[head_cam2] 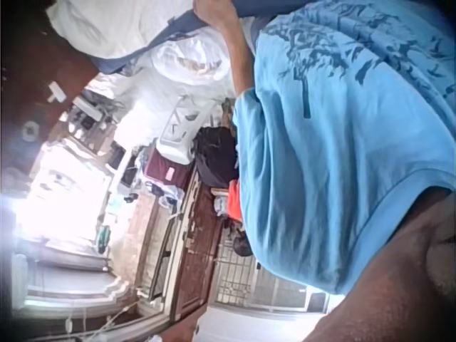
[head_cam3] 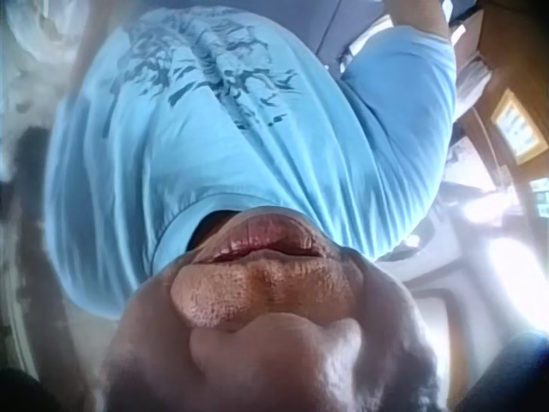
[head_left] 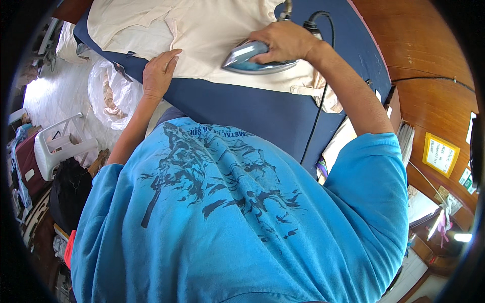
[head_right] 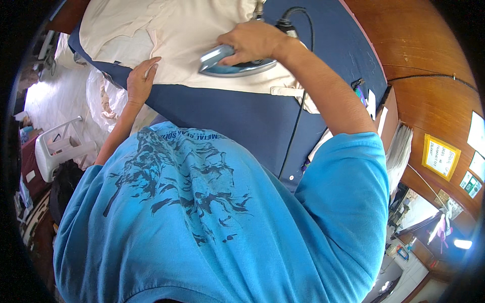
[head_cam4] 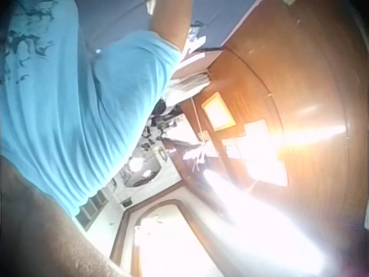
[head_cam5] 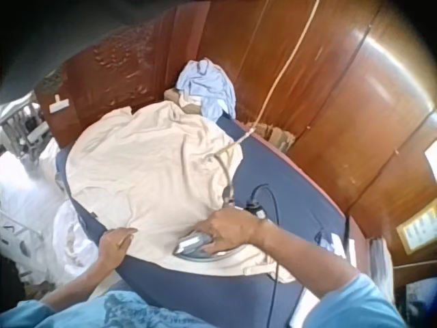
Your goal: The person picks up a shirt from a basket, lays it flat on an ironing board, and irons the sleeves and body of the shirt using an iron.
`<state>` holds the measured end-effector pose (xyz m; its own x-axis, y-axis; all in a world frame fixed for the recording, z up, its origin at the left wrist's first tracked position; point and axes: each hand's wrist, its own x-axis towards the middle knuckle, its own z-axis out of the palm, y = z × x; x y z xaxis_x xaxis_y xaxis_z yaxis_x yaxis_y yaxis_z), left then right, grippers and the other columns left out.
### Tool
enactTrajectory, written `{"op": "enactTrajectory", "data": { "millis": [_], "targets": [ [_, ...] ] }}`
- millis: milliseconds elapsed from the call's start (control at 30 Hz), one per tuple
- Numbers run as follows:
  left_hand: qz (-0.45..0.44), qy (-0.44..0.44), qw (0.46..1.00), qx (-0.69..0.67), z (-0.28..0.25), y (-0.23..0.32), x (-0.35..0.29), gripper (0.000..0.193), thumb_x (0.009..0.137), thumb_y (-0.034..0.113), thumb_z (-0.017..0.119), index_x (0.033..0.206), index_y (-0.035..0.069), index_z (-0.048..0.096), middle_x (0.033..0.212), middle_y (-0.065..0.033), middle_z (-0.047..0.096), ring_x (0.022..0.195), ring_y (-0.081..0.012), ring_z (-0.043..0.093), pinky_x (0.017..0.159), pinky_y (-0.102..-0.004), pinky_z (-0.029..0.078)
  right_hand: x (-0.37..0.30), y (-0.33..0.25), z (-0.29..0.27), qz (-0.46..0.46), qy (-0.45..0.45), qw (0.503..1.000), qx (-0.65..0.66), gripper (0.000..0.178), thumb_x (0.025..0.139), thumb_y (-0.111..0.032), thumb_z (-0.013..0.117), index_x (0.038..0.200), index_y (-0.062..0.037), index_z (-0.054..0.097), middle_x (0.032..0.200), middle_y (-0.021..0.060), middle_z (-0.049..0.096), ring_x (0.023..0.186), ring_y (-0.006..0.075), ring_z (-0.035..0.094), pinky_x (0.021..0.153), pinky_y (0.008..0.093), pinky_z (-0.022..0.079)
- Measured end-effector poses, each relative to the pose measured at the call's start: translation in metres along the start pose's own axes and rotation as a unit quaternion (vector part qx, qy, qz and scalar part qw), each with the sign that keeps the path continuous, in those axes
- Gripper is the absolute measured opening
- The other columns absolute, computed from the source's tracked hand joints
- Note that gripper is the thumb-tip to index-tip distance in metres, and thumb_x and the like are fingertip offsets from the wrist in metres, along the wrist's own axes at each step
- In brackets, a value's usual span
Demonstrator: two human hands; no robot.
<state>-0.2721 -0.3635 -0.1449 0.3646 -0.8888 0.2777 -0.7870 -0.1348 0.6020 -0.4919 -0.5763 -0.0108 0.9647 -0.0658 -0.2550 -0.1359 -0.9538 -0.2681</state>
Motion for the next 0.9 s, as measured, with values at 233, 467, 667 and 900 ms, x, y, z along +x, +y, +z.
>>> {"op": "enactTrajectory", "data": {
  "millis": [233, 467, 667, 900],
  "targets": [
    [-0.017, -0.009, 1.000, 0.011, -0.002, 0.005, 0.001, 0.020, 0.085, 0.018, 0.053, 0.101, 0.014, 0.063, 0.097, -0.0047, 0.064, 0.088, -0.0250, 0.059, 0.078, -0.0337, 0.044, -0.064, 0.011, 0.001, 0.030, -0.017, 0.999, 0.013, 0.039, 0.069, -0.040, 0.066, 0.090, -0.0080, 0.061, 0.073, 0.0116, 0.063, 0.064, 0.0294, 0.061, 0.060, 0.0372, 0.050],
    [-0.005, -0.006, 1.000, 0.002, -0.003, 0.002, 0.000, 0.019, 0.085, 0.016, 0.053, 0.100, 0.012, 0.063, 0.096, -0.0059, 0.064, 0.087, -0.0243, 0.060, 0.077, -0.0328, 0.044, -0.070, 0.007, 0.009, 0.141, 0.035, 0.989, 0.002, 0.043, 0.073, -0.047, 0.061, 0.086, -0.0066, 0.060, 0.069, 0.0152, 0.061, 0.064, 0.0311, 0.061, 0.061, 0.0386, 0.050],
    [0.005, -0.011, 1.000, 0.009, -0.003, 0.004, 0.003, 0.019, 0.084, 0.015, 0.053, 0.101, 0.013, 0.063, 0.094, -0.0056, 0.064, 0.085, -0.0239, 0.060, 0.076, -0.0327, 0.044, -0.056, 0.053, 0.001, 0.406, 0.169, 0.897, 0.037, 0.056, 0.075, -0.056, 0.058, 0.094, -0.0031, 0.064, 0.072, 0.0180, 0.064, 0.064, 0.0277, 0.066, 0.063, 0.0339, 0.052],
    [-0.012, -0.023, 1.000, 0.012, -0.007, 0.010, 0.004, 0.019, 0.086, 0.014, 0.052, 0.101, 0.009, 0.063, 0.095, -0.0093, 0.063, 0.087, -0.0266, 0.059, 0.078, -0.0337, 0.044, -0.046, 0.060, -0.010, 0.435, 0.154, 0.886, 0.044, 0.059, 0.074, -0.057, 0.056, 0.097, -0.0035, 0.063, 0.079, 0.0174, 0.065, 0.076, 0.0305, 0.065, 0.072, 0.0379, 0.051]
  ]
}}
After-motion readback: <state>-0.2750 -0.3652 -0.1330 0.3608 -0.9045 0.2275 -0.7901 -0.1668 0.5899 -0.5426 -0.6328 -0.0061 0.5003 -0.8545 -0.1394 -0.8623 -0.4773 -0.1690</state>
